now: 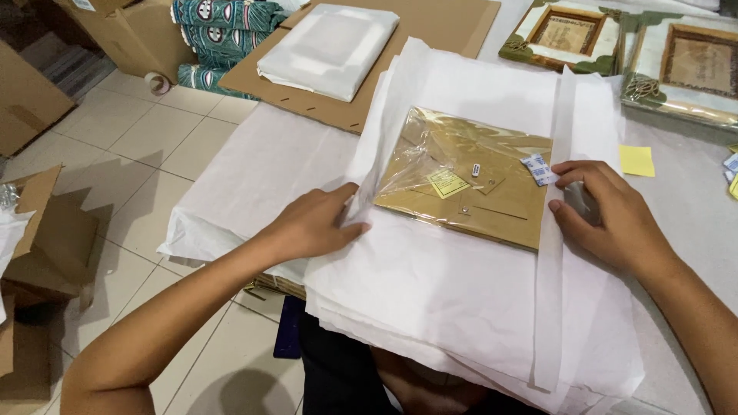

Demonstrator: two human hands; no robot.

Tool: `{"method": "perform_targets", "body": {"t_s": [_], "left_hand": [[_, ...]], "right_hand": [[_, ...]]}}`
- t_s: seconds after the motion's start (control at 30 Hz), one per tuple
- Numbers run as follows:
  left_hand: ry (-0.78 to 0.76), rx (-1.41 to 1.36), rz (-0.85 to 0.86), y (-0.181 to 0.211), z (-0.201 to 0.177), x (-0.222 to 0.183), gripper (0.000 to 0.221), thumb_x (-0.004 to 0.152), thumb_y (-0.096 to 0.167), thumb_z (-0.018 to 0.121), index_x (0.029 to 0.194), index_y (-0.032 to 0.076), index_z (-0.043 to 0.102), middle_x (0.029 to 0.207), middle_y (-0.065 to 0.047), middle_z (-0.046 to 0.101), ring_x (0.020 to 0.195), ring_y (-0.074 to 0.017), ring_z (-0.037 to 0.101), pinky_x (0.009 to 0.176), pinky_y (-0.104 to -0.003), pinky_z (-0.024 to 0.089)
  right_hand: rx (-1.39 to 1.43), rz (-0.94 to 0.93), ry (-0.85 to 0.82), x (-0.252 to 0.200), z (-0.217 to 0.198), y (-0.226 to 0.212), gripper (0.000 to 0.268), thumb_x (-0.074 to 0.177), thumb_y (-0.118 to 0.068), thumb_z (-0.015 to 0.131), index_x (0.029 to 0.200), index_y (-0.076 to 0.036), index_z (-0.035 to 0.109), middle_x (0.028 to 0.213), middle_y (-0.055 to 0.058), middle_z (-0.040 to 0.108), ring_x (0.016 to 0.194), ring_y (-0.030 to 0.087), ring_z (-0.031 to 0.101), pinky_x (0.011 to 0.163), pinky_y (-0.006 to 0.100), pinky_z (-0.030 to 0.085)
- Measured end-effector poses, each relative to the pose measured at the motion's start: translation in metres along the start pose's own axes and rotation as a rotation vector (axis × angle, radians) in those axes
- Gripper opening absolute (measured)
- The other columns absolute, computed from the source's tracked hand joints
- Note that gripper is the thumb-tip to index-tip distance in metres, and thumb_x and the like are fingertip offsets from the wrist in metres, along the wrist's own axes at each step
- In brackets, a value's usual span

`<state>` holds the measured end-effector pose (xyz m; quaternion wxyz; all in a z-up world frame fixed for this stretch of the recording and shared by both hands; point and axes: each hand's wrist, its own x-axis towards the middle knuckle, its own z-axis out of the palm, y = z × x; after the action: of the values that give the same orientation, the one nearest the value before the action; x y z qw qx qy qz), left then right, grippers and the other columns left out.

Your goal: Wrapping picture frames in protective tissue paper for packaging at a workstation.

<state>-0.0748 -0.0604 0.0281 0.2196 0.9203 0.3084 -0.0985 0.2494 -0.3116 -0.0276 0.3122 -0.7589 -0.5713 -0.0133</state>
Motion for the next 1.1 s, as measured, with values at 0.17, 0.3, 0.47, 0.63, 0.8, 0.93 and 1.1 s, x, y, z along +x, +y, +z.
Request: {"method": "perform_targets", "body": {"t_s": [0.17, 0.3, 0.47, 0.63, 0.8, 0.93, 1.1], "left_hand": [[0.056, -0.088, -0.046, 0.0, 0.002, -0.014, 0.047, 0.096, 0.046, 0.062, 0.131, 0.018, 0.051, 0.077, -0.006, 0.066, 0.073, -0.0266, 0.063, 0.063, -0.04, 0.043], [0.046, -0.147, 0.023, 0.005, 0.004, -0.024, 0.067, 0.091, 0.045, 0.066, 0.148, 0.019, 0.043, 0.076, -0.009, 0.062, 0.069, -0.0261, 0.06, 0.061, -0.04, 0.042], [-0.06, -0.229, 0.021, 0.004, 0.006, -0.041, 0.084, 0.085, 0.04, 0.072, 0.158, 0.023, 0.034, 0.098, -0.008, 0.061, 0.083, -0.0248, 0.059, 0.07, -0.036, 0.045], [-0.069, -0.203, -0.014, 0.003, 0.008, -0.057, 0.075, 0.092, 0.041, 0.065, 0.158, 0.022, 0.033, 0.074, -0.009, 0.057, 0.067, -0.0228, 0.056, 0.062, -0.036, 0.042], [0.159, -0.204, 0.124, -0.012, 0.031, -0.069, 0.063, 0.096, 0.038, 0.062, 0.151, 0.014, 0.046, 0.069, -0.008, 0.065, 0.062, -0.0236, 0.063, 0.064, -0.035, 0.046], [0.278, -0.112, 0.03, -0.025, 0.053, -0.078, 0.057, 0.093, 0.041, 0.066, 0.144, 0.017, 0.056, 0.065, -0.001, 0.068, 0.06, -0.0215, 0.068, 0.061, -0.036, 0.051], [0.254, -0.438, 0.147, -0.027, 0.049, -0.076, 0.045, 0.094, 0.038, 0.067, 0.131, 0.012, 0.07, 0.074, 0.005, 0.052, 0.063, -0.0091, 0.052, 0.059, -0.026, 0.042]], "right_hand": [[0.005, 0.023, -0.01, -0.001, 0.0, -0.001, 0.029, 0.093, -0.019, 0.065, 0.118, -0.004, 0.062, 0.14, 0.01, 0.062, 0.127, 0.028, 0.059, 0.104, 0.042, 0.043], [0.012, 0.011, -0.007, -0.001, 0.0, -0.001, 0.028, 0.094, -0.02, 0.064, 0.118, -0.005, 0.06, 0.14, 0.01, 0.062, 0.127, 0.027, 0.059, 0.103, 0.042, 0.043], [-0.007, -0.007, -0.001, 0.0, 0.001, 0.002, 0.029, 0.094, -0.02, 0.064, 0.117, -0.004, 0.059, 0.14, 0.011, 0.063, 0.125, 0.029, 0.06, 0.101, 0.042, 0.044], [0.012, 0.045, -0.014, -0.001, -0.001, -0.007, 0.029, 0.094, -0.02, 0.064, 0.117, -0.004, 0.061, 0.14, 0.011, 0.062, 0.127, 0.028, 0.059, 0.104, 0.042, 0.043], [-0.01, 0.006, -0.007, -0.001, 0.001, 0.001, 0.03, 0.094, -0.018, 0.065, 0.119, -0.003, 0.06, 0.14, 0.013, 0.062, 0.127, 0.03, 0.059, 0.103, 0.044, 0.045], [-0.002, 0.021, -0.002, -0.001, 0.002, 0.001, 0.029, 0.095, -0.02, 0.064, 0.119, -0.005, 0.06, 0.139, 0.012, 0.062, 0.127, 0.029, 0.06, 0.101, 0.043, 0.046], [-0.013, 0.028, -0.01, -0.001, 0.001, -0.001, 0.029, 0.095, -0.021, 0.063, 0.12, -0.006, 0.06, 0.139, 0.011, 0.062, 0.125, 0.029, 0.06, 0.098, 0.044, 0.046]]}}
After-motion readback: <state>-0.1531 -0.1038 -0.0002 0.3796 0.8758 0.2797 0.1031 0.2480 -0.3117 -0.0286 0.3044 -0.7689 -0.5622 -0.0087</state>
